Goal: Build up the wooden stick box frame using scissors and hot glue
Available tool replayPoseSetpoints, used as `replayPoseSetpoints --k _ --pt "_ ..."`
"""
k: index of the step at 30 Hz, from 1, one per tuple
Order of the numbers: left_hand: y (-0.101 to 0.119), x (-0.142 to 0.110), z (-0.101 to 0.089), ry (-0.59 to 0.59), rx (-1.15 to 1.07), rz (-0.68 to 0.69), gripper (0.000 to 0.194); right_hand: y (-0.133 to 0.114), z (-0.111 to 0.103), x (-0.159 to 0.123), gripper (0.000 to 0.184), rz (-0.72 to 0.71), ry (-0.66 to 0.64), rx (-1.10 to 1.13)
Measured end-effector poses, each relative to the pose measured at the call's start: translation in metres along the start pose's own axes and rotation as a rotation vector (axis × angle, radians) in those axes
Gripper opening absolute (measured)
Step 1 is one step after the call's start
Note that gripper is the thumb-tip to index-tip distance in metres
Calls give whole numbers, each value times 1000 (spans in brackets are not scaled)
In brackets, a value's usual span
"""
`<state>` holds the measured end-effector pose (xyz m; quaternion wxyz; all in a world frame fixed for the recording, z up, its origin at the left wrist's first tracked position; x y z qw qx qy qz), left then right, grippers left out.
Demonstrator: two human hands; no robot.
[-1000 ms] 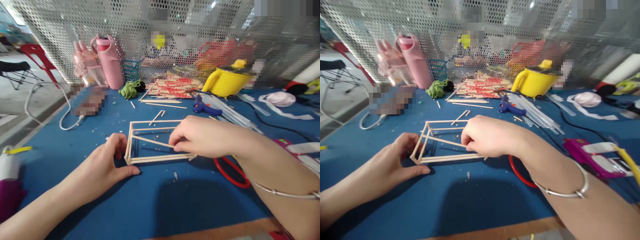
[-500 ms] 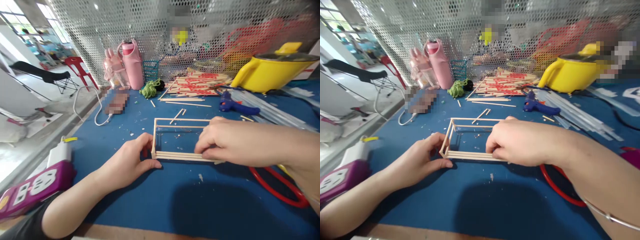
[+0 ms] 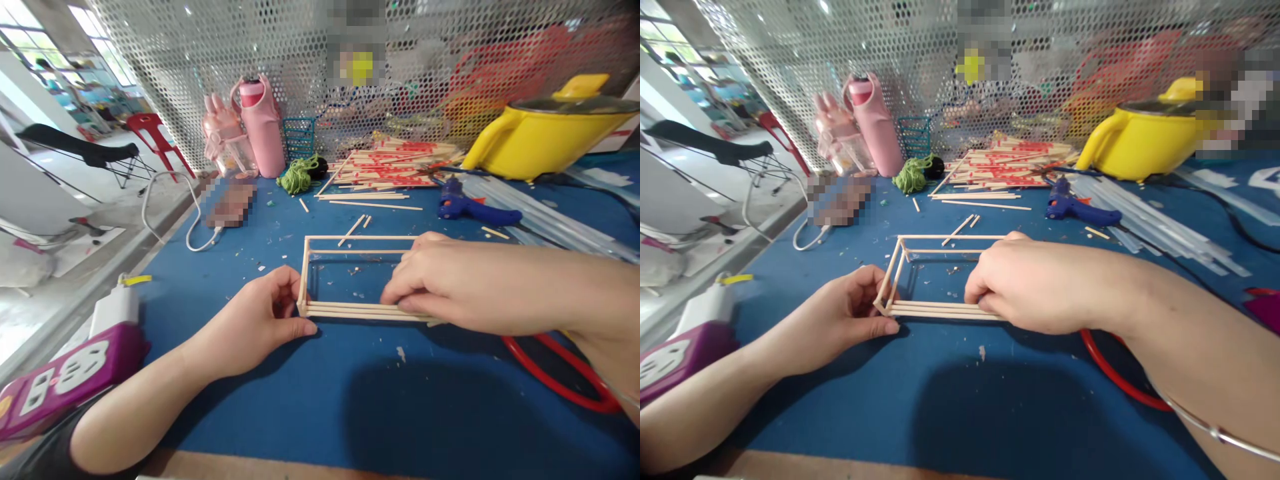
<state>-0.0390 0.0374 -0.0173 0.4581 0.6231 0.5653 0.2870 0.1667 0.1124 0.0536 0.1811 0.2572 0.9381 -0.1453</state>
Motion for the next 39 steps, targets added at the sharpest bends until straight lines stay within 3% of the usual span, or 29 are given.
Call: replayPoseSetpoints --k 20,26,34,39 --pt "4 2 1 -124 -370 -108 33 2 -4 -1 22 -11 23 121" --pt "-2 3 1 -108 -284 -121 25 1 -6 -4 25 -51 36 117" --pt "-13 5 -1 -113 -277 -146 24 4 -6 -6 43 28 29 182" --pt "-14 5 -1 -117 -304 -152 24 3 -7 -7 39 10 45 193"
Point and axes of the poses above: each hand's wrist, its own x-axis towards the middle knuckle, its own z-axis out of the palm, y = z × x, the point moved 3 cm from there along x, towards the middle knuckle, and after that the axes turned 1 degree about z, right-handed, at the moved point
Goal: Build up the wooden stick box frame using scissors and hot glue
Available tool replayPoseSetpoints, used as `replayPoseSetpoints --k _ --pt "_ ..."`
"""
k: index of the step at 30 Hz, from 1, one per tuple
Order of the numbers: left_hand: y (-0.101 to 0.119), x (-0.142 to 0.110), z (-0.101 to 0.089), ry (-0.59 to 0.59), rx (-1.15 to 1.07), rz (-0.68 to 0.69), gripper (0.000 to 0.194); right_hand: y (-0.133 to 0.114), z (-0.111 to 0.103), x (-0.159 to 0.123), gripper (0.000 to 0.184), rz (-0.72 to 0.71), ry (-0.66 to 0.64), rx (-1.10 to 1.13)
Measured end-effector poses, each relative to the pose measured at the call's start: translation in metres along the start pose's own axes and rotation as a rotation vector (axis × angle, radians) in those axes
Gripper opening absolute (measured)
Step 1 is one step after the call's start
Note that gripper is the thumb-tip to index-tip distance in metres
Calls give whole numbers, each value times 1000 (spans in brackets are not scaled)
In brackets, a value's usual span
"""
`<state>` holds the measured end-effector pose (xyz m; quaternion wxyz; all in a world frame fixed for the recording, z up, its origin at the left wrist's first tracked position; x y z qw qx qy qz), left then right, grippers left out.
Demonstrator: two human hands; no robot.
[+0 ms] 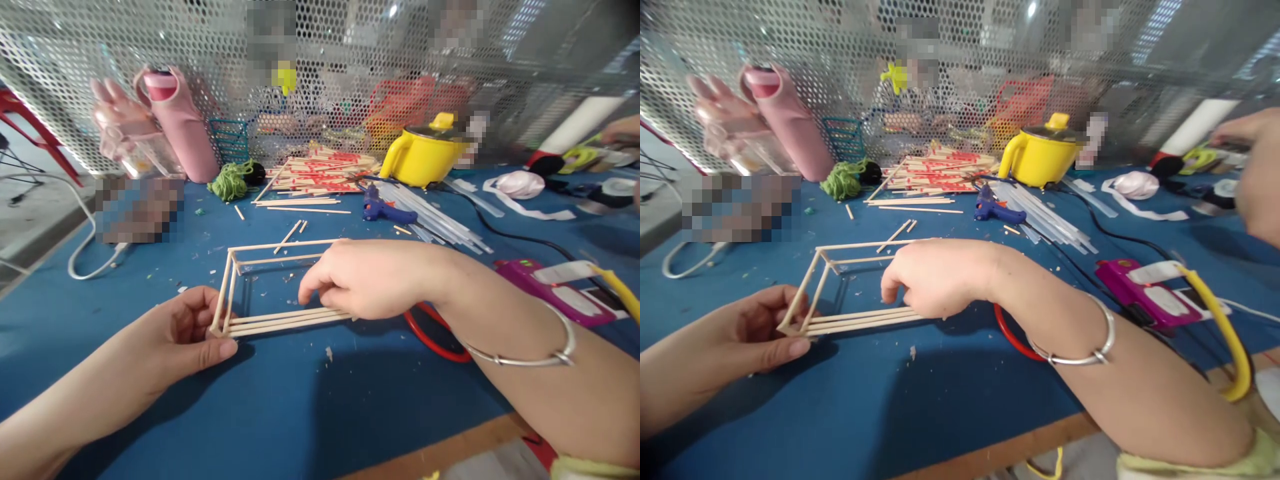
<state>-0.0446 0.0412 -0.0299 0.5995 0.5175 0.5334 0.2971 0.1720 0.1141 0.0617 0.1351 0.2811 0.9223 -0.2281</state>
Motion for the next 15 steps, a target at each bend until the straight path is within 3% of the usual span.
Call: replayPoseSetpoints --k 8,15 --pt "-2 0 0 9 16 27 25 2 1 0 39 18 -31 21" --pt "16 -3 10 -4 -68 44 27 1 2 4 37 21 -16 39"
Point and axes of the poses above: each hand's wrist, its own x-axis towards the middle knuckle, its own z-axis out of the palm, y = z × x, the point moved 3 cm from there along x, towards the middle knuckle, and after that the axes turned 1 degree about z, right-handed, at the moved point
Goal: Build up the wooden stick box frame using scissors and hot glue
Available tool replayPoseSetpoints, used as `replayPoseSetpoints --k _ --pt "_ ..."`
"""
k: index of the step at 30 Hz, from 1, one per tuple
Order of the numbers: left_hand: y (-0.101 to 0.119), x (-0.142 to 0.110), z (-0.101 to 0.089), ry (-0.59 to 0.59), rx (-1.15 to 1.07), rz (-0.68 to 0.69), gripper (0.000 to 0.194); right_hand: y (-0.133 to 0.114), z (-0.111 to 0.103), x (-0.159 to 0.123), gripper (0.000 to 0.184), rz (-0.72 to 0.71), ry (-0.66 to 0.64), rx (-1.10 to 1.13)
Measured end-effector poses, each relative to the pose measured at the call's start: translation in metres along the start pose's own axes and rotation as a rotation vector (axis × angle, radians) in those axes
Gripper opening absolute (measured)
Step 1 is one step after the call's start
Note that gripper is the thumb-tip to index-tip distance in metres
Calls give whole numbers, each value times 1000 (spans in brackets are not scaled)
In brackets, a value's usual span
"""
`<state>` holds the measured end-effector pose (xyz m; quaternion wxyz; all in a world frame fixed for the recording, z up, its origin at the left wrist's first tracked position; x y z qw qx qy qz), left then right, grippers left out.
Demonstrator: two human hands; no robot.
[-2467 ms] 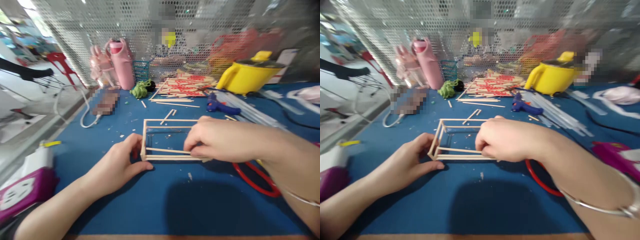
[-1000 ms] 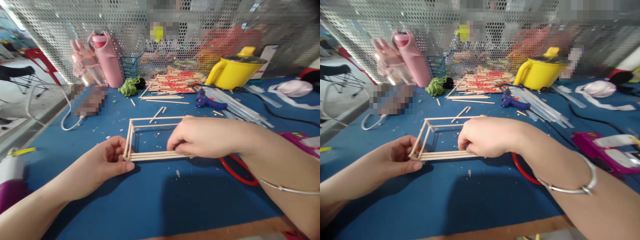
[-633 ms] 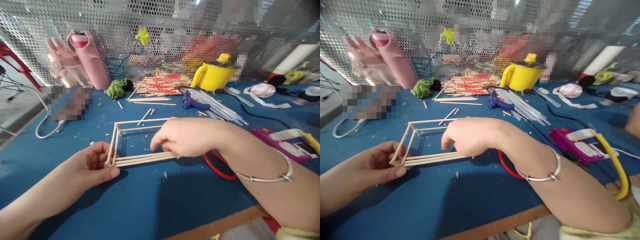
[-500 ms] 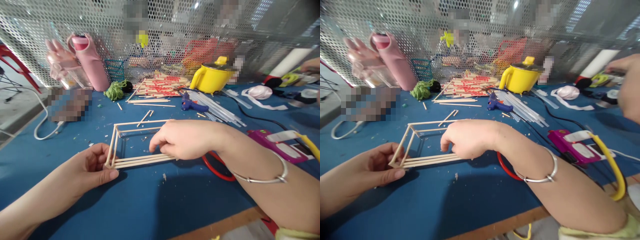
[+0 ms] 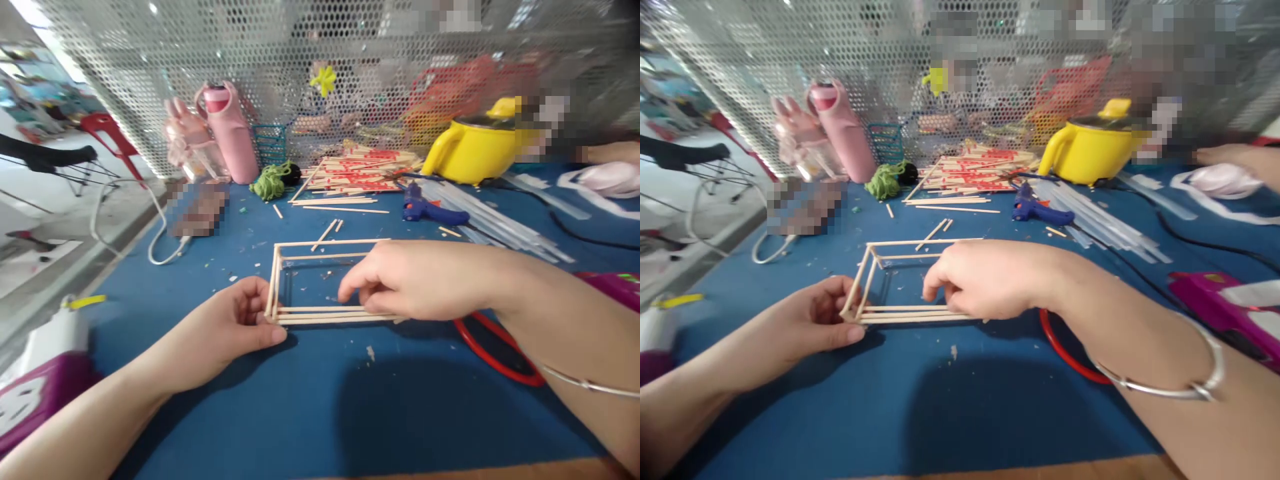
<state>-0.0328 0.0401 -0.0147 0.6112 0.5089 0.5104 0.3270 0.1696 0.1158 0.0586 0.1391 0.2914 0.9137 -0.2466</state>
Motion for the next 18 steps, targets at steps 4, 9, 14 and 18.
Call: replayPoseSetpoints --k 4,9,14,18 --pt "3 0 1 -11 -24 12 28 0 0 1 37 19 -2 4" --pt "1 0 0 -27 -40 28 28 0 0 1 33 50 -45 24" --pt "1 1 -1 -23 -32 30 29 2 -2 1 33 41 -23 45" --pt "-2 4 -1 -16 -15 42 31 4 -6 -3 33 -2 25 121"
Point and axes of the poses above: each hand's wrist, its own x-axis towards the middle knuckle, its own z-axis out of the palm, y = z × x, the point moved 3 cm from there along x, towards the middle knuckle, and after that the axes turned 1 degree about z, right-handed, at the moved point
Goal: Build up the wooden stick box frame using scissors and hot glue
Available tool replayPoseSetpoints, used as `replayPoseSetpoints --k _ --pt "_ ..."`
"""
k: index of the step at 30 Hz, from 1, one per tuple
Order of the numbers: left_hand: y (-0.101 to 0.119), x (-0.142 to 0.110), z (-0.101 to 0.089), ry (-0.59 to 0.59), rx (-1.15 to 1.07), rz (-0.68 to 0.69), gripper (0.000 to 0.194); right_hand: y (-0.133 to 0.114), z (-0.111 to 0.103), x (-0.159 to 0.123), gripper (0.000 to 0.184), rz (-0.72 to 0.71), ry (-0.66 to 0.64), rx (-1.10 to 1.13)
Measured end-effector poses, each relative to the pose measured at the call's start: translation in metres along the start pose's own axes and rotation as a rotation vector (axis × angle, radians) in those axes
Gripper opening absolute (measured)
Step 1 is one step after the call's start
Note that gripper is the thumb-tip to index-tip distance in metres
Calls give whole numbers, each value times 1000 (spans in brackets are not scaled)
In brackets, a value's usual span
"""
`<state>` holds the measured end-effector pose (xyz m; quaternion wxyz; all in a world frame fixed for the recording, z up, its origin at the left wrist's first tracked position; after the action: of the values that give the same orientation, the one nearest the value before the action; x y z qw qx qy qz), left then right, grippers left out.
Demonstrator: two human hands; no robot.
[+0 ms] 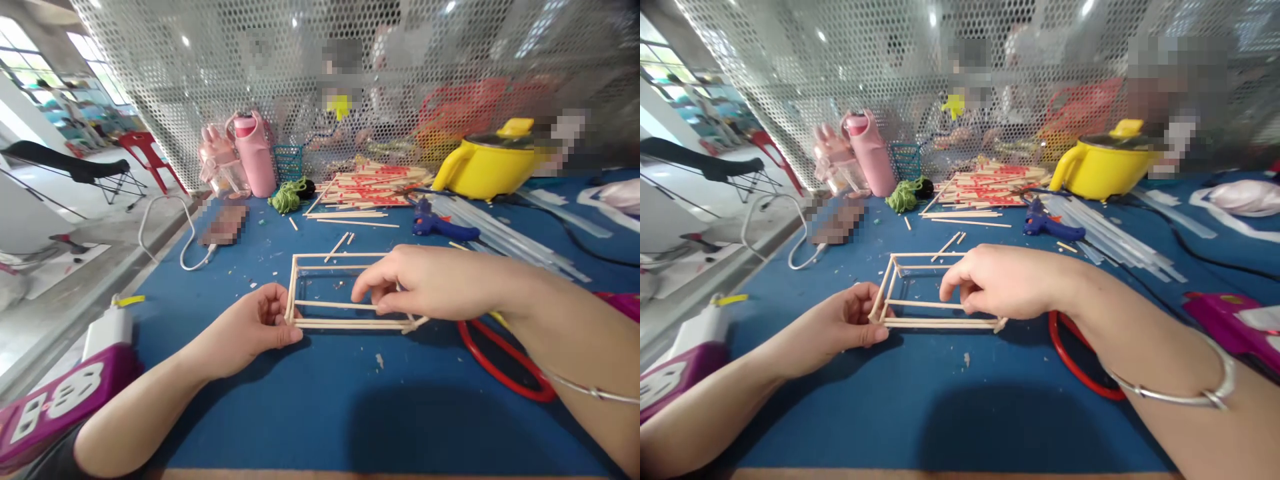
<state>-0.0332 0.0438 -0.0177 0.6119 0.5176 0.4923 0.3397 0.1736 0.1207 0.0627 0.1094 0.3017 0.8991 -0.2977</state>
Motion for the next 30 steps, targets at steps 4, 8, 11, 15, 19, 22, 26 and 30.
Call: replayPoseSetpoints --k 4,8,11,15,19,22,26,30 --pt "-1 -10 -4 10 104 14 38 2 -14 -7 38 -76 146 238" --pt "22 -40 -12 474 460 36 49 3 -31 -27 42 -97 429 395" --pt "53 -51 9 714 463 252 43 -9 -23 -42 48 -157 577 486" --pt "74 -26 63 494 239 366 40 -35 12 -47 54 -237 660 467" --pt "82 -5 83 513 58 508 31 -20 17 -44 63 -178 658 336" --pt "80 0 86 431 -26 494 30 38 -11 -53 45 198 802 91" --pt "70 8 93 289 -52 347 35 122 -33 -60 33 531 892 -24" --pt "65 18 96 253 -88 332 35 164 -22 -47 32 677 928 -73"
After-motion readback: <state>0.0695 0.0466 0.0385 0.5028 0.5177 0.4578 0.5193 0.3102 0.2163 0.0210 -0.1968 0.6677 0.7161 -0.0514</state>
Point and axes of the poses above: each hand's wrist, its own x-axis towards the middle knuckle, its own z-axis out of the palm, y = z × x, the point moved 3 cm from there along x, towards the middle knuckle, and after that the axes turned 1 degree about z, right-handed, at the moved point
